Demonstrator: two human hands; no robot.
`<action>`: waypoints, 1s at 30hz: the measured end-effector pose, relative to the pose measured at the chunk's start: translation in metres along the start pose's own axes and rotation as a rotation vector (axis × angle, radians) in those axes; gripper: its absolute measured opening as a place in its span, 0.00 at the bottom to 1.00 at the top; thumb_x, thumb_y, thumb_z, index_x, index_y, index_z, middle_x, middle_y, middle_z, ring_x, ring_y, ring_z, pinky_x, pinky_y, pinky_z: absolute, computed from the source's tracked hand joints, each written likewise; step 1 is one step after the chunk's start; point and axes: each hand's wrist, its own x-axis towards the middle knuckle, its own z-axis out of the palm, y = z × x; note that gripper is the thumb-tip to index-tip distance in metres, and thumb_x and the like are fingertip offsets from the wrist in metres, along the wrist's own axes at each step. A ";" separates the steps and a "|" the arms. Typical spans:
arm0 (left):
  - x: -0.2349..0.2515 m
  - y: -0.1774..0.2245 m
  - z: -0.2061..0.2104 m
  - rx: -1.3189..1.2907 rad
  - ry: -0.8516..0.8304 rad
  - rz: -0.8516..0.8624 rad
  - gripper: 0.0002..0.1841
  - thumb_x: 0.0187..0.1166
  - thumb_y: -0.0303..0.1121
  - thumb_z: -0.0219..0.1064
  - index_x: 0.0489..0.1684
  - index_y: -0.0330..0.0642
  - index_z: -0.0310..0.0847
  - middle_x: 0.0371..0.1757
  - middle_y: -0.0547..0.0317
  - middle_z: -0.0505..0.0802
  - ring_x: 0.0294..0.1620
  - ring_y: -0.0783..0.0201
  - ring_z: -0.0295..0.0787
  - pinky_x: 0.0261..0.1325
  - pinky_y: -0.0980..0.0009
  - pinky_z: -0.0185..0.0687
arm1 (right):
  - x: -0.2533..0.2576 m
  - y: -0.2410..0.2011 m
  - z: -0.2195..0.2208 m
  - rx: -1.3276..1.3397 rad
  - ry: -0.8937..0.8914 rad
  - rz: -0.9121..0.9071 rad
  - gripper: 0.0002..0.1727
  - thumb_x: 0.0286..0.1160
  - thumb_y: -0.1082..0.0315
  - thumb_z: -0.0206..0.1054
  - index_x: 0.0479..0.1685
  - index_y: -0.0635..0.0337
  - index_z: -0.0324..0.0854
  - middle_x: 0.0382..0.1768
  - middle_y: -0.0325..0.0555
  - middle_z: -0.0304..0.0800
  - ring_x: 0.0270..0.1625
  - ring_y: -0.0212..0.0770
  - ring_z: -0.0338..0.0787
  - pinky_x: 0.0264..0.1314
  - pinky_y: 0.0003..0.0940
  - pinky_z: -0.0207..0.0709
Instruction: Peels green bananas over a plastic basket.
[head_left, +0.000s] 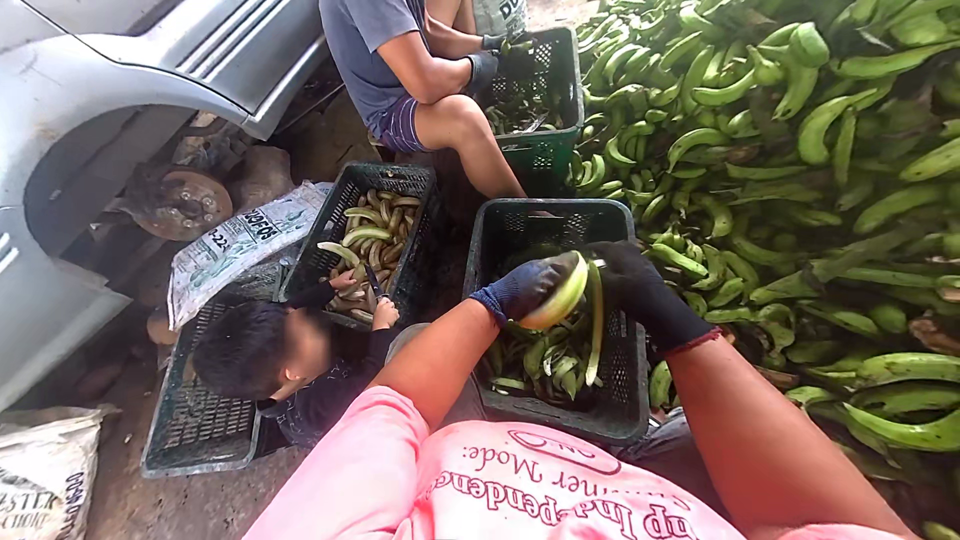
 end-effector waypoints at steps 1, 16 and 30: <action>0.004 -0.004 -0.004 -0.136 0.030 0.009 0.27 0.94 0.52 0.41 0.68 0.41 0.77 0.46 0.52 0.92 0.40 0.62 0.90 0.44 0.63 0.88 | -0.003 -0.003 -0.003 0.011 0.042 -0.026 0.21 0.78 0.69 0.66 0.71 0.60 0.81 0.61 0.62 0.82 0.66 0.60 0.81 0.67 0.64 0.75; 0.016 -0.013 -0.024 -0.970 0.154 -0.028 0.27 0.90 0.57 0.41 0.29 0.49 0.74 0.21 0.62 0.81 0.17 0.68 0.78 0.19 0.74 0.77 | -0.033 -0.026 0.045 -0.253 0.191 -0.597 0.23 0.78 0.68 0.63 0.73 0.56 0.80 0.60 0.61 0.82 0.68 0.65 0.81 0.58 0.66 0.78; 0.006 -0.012 -0.018 -0.532 0.270 0.103 0.25 0.95 0.50 0.38 0.49 0.44 0.79 0.34 0.61 0.86 0.36 0.69 0.84 0.43 0.68 0.85 | -0.026 -0.045 0.038 -0.258 0.229 -0.363 0.29 0.70 0.73 0.70 0.75 0.68 0.75 0.62 0.71 0.79 0.65 0.70 0.82 0.64 0.64 0.79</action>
